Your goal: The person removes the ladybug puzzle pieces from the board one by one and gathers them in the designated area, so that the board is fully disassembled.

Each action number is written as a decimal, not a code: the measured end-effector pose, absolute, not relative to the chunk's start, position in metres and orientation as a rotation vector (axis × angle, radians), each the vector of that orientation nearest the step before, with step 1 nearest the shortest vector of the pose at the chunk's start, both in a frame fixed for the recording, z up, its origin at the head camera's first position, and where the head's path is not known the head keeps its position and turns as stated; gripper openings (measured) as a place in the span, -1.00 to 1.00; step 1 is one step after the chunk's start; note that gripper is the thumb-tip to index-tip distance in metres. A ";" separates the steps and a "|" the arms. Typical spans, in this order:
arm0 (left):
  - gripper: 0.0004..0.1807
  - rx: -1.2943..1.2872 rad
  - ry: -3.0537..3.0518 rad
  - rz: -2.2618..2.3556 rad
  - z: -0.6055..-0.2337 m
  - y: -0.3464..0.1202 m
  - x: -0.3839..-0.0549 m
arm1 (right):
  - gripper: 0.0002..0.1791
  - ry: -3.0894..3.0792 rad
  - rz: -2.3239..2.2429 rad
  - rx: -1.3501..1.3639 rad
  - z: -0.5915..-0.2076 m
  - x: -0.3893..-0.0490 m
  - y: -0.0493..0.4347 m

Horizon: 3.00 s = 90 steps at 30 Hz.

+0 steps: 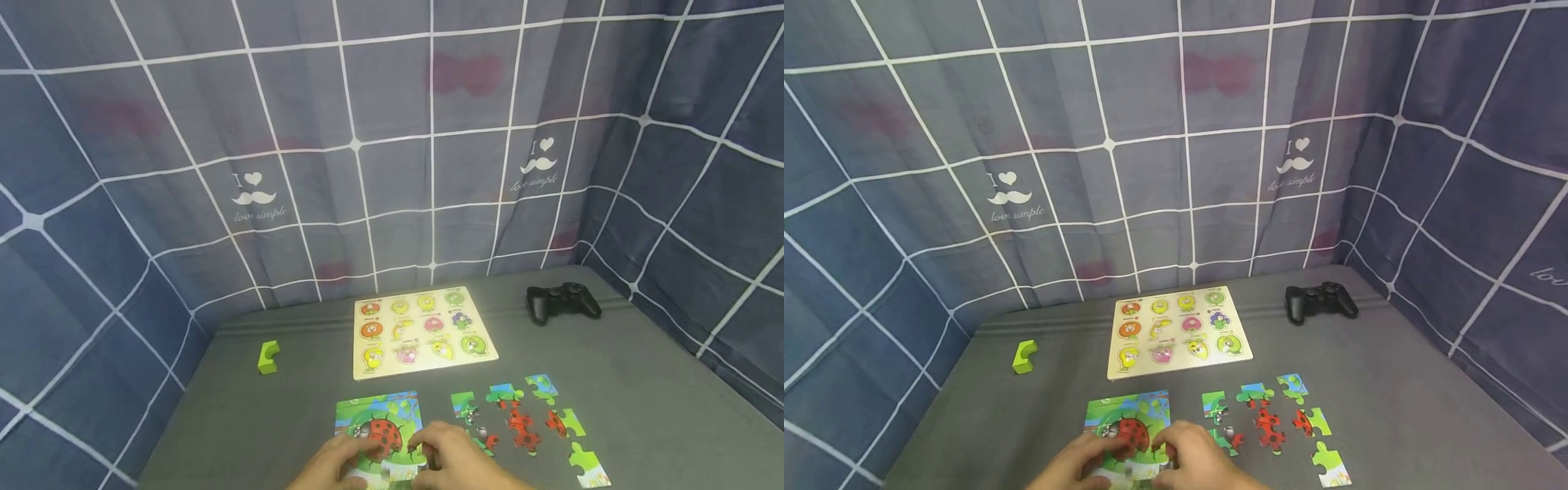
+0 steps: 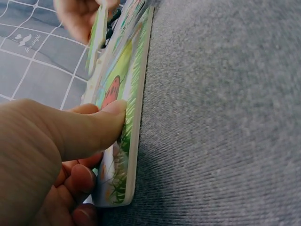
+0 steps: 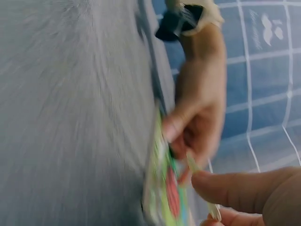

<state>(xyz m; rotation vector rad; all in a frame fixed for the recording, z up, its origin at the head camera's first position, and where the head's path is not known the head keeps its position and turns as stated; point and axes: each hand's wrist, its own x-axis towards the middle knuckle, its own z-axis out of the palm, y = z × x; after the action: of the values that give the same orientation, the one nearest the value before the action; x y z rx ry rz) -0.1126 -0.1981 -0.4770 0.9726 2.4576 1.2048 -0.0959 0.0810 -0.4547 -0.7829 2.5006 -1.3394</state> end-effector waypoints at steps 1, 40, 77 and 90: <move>-0.52 1.008 2.459 1.212 -0.478 -0.198 -0.113 | -0.60 2.496 -1.362 -0.766 -0.454 -0.095 0.091; -0.59 0.958 2.553 1.184 -0.477 -0.195 -0.110 | -0.57 2.842 -1.449 -0.624 -0.463 -0.072 0.215; -0.59 0.776 2.565 1.096 -0.461 -0.191 -0.104 | -0.44 3.195 -0.895 -0.866 -0.484 -0.062 0.264; -0.59 0.759 2.553 1.087 -0.461 -0.192 -0.106 | -0.39 3.199 -0.854 -0.888 -0.485 -0.062 0.266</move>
<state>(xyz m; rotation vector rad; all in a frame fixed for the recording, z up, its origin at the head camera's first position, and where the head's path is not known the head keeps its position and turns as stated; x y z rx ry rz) -0.1058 -0.1922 -0.4611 0.7594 2.5534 1.0873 -0.0618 0.2662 -0.4853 -0.8877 3.1988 -0.8539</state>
